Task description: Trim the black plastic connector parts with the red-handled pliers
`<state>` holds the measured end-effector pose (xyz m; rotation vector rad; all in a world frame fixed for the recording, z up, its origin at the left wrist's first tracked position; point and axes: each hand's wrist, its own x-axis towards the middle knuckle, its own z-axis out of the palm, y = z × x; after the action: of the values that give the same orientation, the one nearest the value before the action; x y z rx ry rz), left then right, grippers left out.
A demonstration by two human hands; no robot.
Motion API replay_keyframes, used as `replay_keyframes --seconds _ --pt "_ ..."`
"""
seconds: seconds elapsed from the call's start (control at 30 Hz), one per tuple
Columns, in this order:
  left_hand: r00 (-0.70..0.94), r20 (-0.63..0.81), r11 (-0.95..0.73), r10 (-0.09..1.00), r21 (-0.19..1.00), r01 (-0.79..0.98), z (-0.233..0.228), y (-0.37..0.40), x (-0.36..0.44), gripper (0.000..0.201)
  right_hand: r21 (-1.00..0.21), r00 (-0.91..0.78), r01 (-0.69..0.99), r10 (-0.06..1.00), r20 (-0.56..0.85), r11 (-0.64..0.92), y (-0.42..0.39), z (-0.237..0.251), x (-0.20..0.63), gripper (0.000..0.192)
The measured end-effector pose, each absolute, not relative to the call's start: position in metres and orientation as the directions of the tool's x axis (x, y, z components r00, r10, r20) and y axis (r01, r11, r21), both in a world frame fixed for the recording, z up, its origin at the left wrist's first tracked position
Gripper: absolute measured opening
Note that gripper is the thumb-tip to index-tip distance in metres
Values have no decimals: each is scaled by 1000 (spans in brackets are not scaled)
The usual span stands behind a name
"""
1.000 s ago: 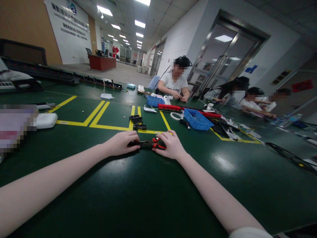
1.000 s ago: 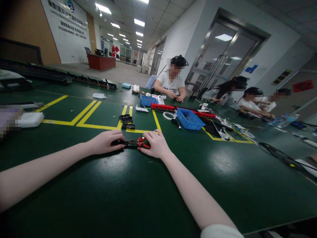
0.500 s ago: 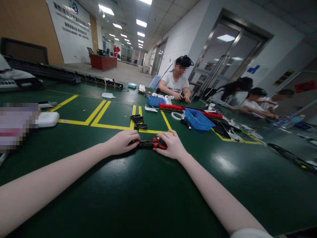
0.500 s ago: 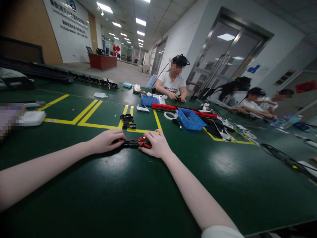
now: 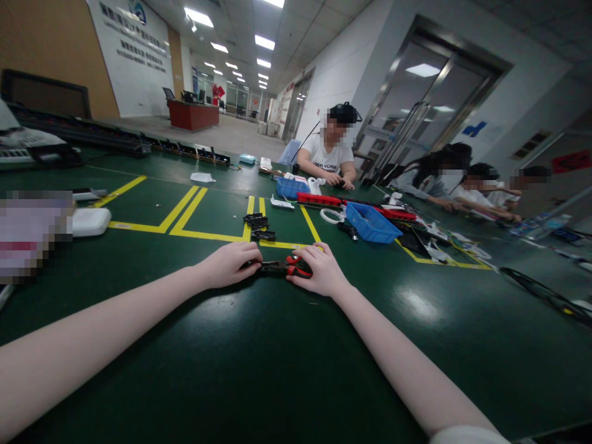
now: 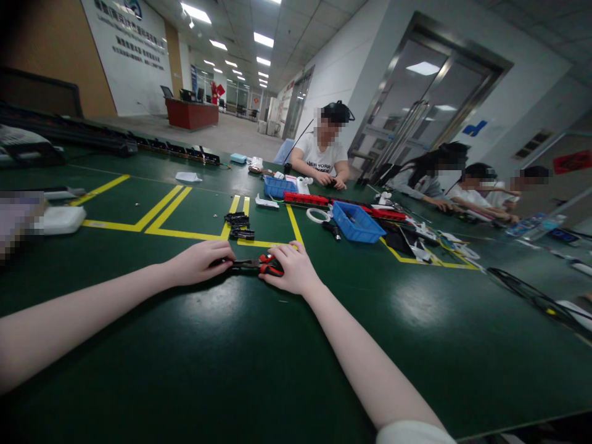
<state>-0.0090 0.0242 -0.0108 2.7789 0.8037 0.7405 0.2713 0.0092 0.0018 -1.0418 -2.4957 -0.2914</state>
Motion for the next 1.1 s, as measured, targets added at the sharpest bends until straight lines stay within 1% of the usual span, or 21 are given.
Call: replay_keyframes --seconds 0.2,0.43,0.63,0.93,1.1 --pt "736 420 -848 530 267 458 -10 24 -9 16 13 -630 720 646 431 694 10 2 271 49" --pt "725 420 -837 547 294 462 -8 23 -9 15 8 -629 723 653 423 691 9 2 271 49" --pt "723 422 -837 547 280 470 -10 24 -9 16 0 -625 726 660 417 688 9 2 271 49" --pt "718 415 -829 558 307 467 -10 23 -9 16 -3 -628 722 658 415 692 10 2 271 48" --pt "716 420 -830 557 303 468 -10 23 -9 15 -8 -629 720 658 413 694 10 2 271 48"
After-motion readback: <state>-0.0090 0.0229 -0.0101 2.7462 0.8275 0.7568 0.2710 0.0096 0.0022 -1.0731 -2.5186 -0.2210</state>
